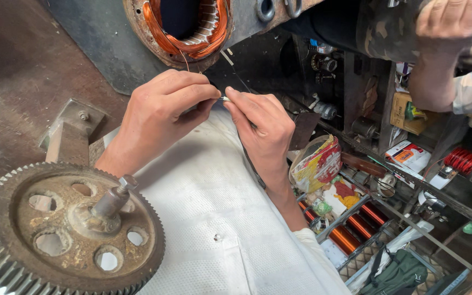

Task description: The person strips insulation from copper wires using scissors and a small tool, then twists and connects the wires to a motor stator assembly. The person uses a brush to clean or apply a substance to the stator windings.

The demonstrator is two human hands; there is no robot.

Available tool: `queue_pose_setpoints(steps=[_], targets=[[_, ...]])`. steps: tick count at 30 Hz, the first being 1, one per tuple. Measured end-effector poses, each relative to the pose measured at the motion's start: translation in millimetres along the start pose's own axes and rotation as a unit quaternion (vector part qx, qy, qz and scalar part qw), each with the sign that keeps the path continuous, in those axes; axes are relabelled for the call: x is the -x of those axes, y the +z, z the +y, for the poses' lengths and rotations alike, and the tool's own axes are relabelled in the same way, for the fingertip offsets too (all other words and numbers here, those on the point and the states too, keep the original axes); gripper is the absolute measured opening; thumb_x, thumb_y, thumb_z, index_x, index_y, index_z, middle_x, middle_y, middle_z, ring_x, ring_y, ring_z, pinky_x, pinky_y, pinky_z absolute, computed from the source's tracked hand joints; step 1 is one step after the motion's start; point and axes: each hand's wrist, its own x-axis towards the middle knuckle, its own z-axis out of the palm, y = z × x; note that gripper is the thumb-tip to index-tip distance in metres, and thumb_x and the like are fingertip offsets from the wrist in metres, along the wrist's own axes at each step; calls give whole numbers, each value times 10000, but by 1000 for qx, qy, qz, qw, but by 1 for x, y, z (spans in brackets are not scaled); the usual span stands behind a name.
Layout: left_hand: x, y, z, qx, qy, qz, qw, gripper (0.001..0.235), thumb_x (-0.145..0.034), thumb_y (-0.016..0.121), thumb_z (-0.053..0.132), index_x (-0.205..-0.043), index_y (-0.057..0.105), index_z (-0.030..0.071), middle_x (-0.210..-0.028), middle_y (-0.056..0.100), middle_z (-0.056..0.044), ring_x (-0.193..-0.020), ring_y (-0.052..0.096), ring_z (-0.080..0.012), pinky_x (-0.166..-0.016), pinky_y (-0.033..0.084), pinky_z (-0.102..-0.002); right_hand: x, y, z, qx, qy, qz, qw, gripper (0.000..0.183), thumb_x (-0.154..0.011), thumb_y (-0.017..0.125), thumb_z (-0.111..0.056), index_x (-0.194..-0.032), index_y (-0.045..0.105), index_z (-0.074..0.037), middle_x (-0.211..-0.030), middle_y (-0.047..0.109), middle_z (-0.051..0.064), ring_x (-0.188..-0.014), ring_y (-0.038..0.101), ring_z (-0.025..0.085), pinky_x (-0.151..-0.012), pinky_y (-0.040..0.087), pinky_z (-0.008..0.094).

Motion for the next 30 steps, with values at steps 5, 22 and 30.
queue_pose_setpoints(steps=[5,22,30], targets=[[-1,0,-1,1,-2,-11,1000,252,-893,829,14,-1114,714,50,-1122,701,-69,-1004,692,-242,-861,579,-344,-3,2,-2,-1,-9,-14,1000,258,-911,826,6,-1154,750,-36,-1027,758,83,-898,704,205,-800,562,302],[-3,8,-8,-8,-8,20,1000,229,-914,833,85,-1129,756,67,-1081,742,-76,-980,721,-231,-837,590,-332,18,12,59,-178,99,20,979,242,-844,895,-15,-1056,790,-68,-990,478,-31,-723,416,22,-598,359,195],[-2,11,6,-76,-27,33,996,195,-940,791,78,-1117,710,67,-1107,712,-55,-1021,698,-241,-851,578,-358,7,13,69,-144,53,2,988,285,-805,927,-70,-1061,803,-98,-938,439,-54,-706,382,46,-597,324,208]])
